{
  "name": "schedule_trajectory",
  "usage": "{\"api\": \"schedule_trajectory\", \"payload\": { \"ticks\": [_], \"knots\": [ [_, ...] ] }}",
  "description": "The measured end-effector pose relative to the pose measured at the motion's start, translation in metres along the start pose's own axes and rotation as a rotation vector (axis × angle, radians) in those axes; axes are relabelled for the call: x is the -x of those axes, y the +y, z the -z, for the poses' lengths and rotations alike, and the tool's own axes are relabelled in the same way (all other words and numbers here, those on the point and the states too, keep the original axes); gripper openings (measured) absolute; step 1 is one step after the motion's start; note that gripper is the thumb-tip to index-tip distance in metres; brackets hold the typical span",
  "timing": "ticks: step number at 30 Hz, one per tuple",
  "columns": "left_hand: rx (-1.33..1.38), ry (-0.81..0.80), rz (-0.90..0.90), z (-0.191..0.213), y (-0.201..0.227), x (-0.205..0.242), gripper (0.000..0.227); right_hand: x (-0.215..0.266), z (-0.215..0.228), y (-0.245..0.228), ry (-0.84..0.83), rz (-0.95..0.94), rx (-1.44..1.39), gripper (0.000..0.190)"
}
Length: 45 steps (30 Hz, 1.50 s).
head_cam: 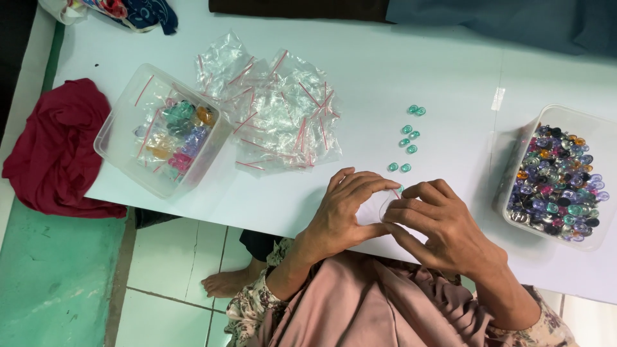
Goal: Sorting colored buttons from a mixed container and packing them into small plastic bags.
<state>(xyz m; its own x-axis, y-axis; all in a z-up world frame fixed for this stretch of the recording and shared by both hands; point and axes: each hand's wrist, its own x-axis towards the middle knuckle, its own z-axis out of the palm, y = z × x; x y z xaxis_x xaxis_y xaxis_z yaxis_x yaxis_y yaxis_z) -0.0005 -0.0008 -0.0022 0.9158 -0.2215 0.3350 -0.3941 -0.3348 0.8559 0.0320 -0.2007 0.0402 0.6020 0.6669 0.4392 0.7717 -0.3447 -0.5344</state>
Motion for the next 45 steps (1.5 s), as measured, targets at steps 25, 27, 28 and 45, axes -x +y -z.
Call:
{"api": "schedule_trajectory", "payload": {
  "ticks": [25,27,28,45],
  "knots": [
    [0.146,0.022,0.164,0.019,-0.012,-0.013,0.062,-0.035,-0.041,0.14,-0.002,-0.417,0.562,0.018],
    [0.145,0.019,0.173,0.018,-0.012,-0.014,0.062,-0.034,-0.04,0.137,0.018,-0.429,0.52,0.018],
    [0.146,0.019,0.172,0.017,-0.013,-0.014,0.062,-0.033,-0.036,0.129,0.018,-0.429,0.522,0.018],
    [0.122,0.009,0.176,0.011,-0.022,-0.018,0.063,-0.038,0.012,0.017,0.118,-0.314,-0.039,0.024]
  ]
}}
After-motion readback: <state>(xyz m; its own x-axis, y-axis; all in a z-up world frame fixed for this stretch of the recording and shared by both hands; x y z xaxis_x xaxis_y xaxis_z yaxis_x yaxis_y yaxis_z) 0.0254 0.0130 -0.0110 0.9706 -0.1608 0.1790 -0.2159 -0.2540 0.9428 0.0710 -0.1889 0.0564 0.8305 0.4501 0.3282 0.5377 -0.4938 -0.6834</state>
